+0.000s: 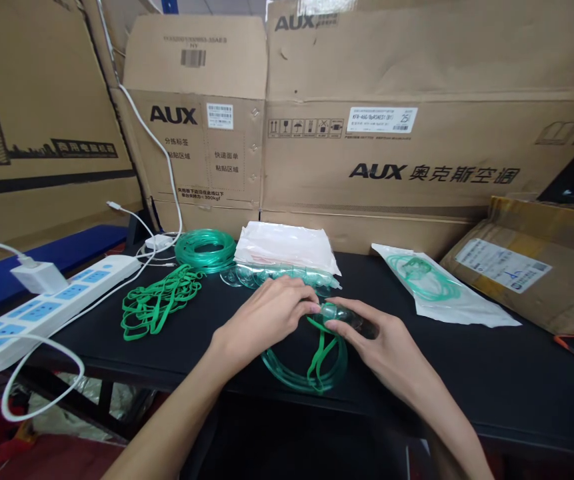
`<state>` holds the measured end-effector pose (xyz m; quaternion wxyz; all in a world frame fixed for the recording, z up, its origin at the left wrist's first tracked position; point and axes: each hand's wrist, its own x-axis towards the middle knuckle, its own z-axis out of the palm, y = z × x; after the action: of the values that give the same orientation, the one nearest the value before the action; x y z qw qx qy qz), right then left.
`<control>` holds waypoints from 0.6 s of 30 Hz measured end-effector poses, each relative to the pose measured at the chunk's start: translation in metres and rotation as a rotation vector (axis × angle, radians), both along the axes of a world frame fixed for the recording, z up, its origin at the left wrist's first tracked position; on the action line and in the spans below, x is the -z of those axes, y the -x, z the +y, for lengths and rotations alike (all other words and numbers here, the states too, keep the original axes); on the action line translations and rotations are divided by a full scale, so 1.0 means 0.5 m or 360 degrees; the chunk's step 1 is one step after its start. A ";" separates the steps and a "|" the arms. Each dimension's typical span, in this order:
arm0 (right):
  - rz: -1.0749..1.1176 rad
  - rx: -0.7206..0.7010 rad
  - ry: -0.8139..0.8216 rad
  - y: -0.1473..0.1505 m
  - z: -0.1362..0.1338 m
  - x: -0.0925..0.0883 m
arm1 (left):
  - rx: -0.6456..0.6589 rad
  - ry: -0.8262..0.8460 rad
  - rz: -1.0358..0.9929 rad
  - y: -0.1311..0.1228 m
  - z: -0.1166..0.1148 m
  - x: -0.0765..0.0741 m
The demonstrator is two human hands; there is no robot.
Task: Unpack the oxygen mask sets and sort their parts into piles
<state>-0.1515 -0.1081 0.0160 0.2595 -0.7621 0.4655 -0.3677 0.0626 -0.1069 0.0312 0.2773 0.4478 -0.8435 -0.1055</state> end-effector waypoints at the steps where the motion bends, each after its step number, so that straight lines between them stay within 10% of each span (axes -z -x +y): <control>1: 0.0000 -0.0047 0.0051 0.000 0.000 0.004 | 0.0009 -0.0041 -0.0002 -0.011 0.001 -0.005; 10: 0.0059 -0.0173 0.0249 0.013 0.008 0.017 | -0.0366 -0.0473 -0.0227 -0.093 -0.008 0.024; 18: 0.0261 0.0555 0.0181 0.074 0.025 -0.012 | -0.0468 -0.0450 -0.0176 -0.056 -0.017 0.046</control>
<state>-0.1887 -0.0956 0.0222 0.1095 -0.7107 0.5885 -0.3695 0.0904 -0.1153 0.0085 0.1774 0.6056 -0.7598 -0.1565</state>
